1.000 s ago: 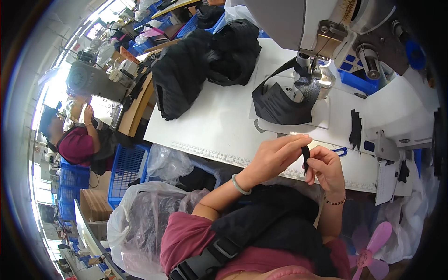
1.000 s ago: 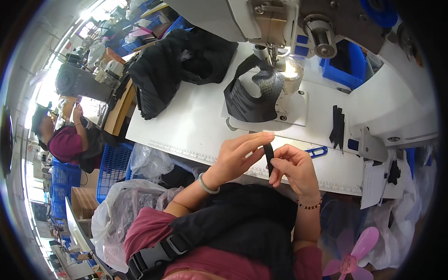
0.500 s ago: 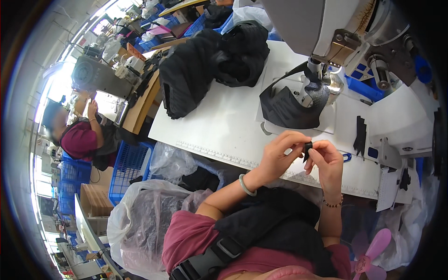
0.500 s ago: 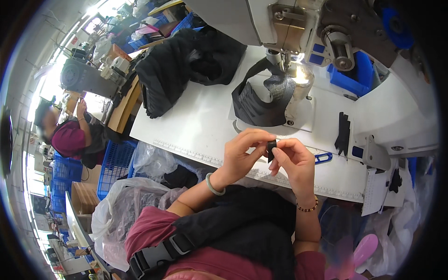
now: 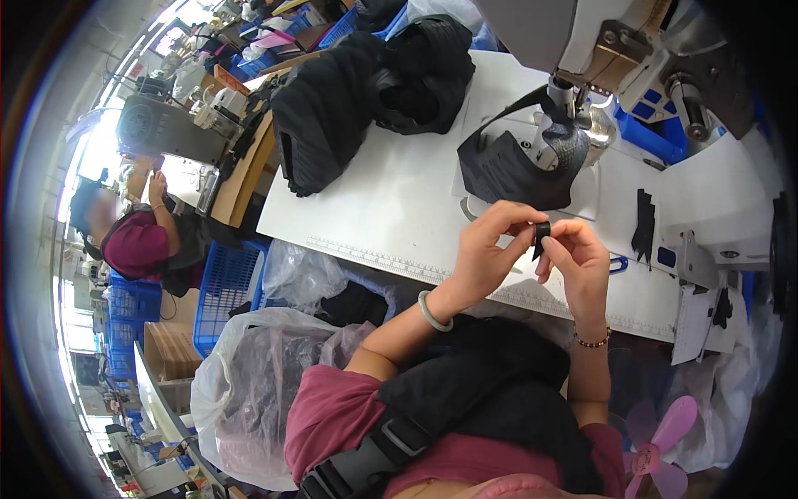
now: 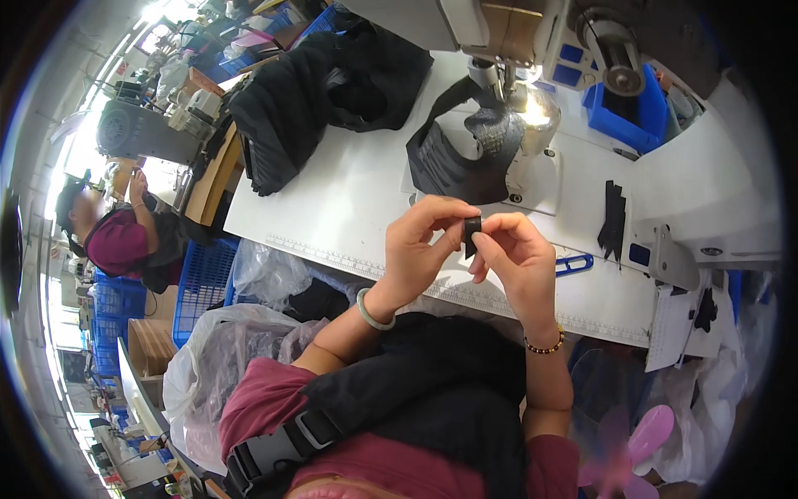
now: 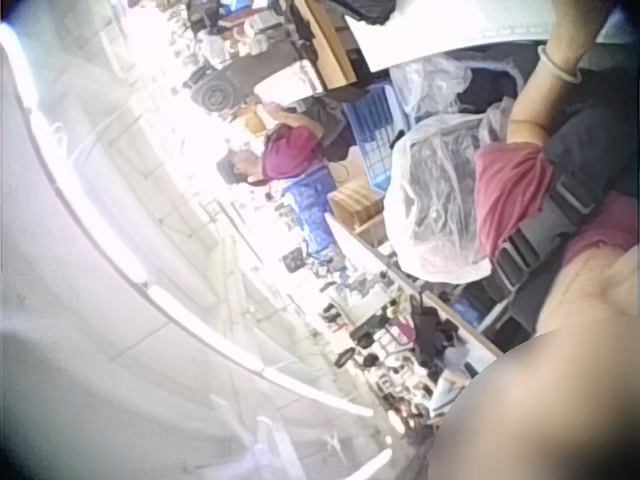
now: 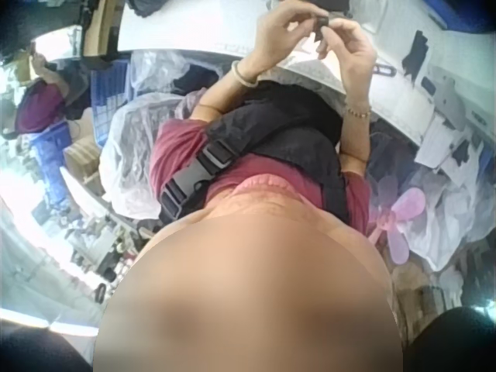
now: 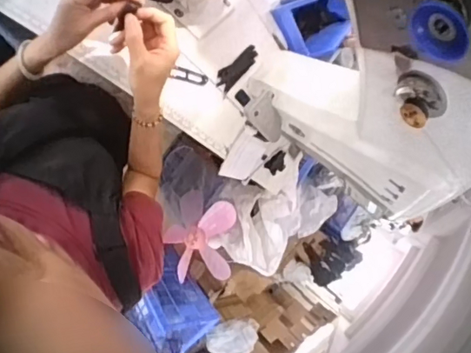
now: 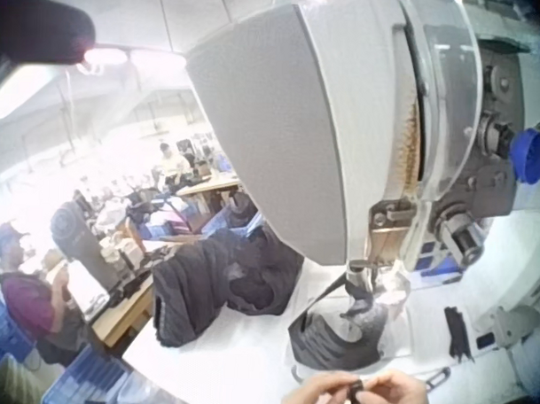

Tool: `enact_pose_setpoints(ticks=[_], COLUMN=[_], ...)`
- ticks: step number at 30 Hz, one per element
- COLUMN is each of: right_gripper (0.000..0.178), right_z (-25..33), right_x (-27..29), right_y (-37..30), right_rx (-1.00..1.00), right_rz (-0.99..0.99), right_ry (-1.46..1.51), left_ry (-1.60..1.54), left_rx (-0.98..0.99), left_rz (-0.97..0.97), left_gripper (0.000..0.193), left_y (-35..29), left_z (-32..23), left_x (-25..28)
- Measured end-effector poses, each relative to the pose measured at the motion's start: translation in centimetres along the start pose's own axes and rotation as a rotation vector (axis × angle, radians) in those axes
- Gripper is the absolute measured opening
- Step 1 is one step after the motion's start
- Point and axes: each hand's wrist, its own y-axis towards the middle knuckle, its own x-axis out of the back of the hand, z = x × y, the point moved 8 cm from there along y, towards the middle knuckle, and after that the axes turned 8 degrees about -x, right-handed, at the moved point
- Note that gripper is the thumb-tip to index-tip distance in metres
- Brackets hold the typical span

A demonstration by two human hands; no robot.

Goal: Operating a sewing machine to stitch together components of a shoe upper.

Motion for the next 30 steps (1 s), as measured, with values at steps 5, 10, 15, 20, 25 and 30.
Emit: enact_pose_setpoints(ticks=[5,10,15,20,25,30], right_gripper=[0.011,0.01,0.011,0.011,0.01,0.009], right_z=[-0.3,-0.5,-0.4,-0.4,-0.2,0.2], right_x=[0.5,0.5,0.6,0.8,0.7,0.4], right_y=[0.4,0.7,0.8,0.7,0.5,0.2], right_rx=[-0.014,-0.008,0.012,0.054,0.104,0.136], right_rz=[0.015,0.025,0.018,-0.018,-0.044,-0.062], right_ry=[0.008,0.036,0.03,-0.011,-0.093,-0.13], left_ry=[-0.007,-0.084,-0.071,-0.139,-0.066,-0.042], left_rx=[0.033,0.116,0.131,0.178,0.117,0.11], left_rz=[-0.02,-0.076,-0.052,0.012,0.009,0.012], left_gripper=[0.018,0.015,0.017,0.019,0.019,0.018], left_y=[0.1,0.0,0.2,0.1,0.3,0.1], left_z=[0.4,1.2,1.1,0.8,0.4,0.4], left_x=[-0.1,-0.2,-0.1,-0.4,-0.4,-0.4])
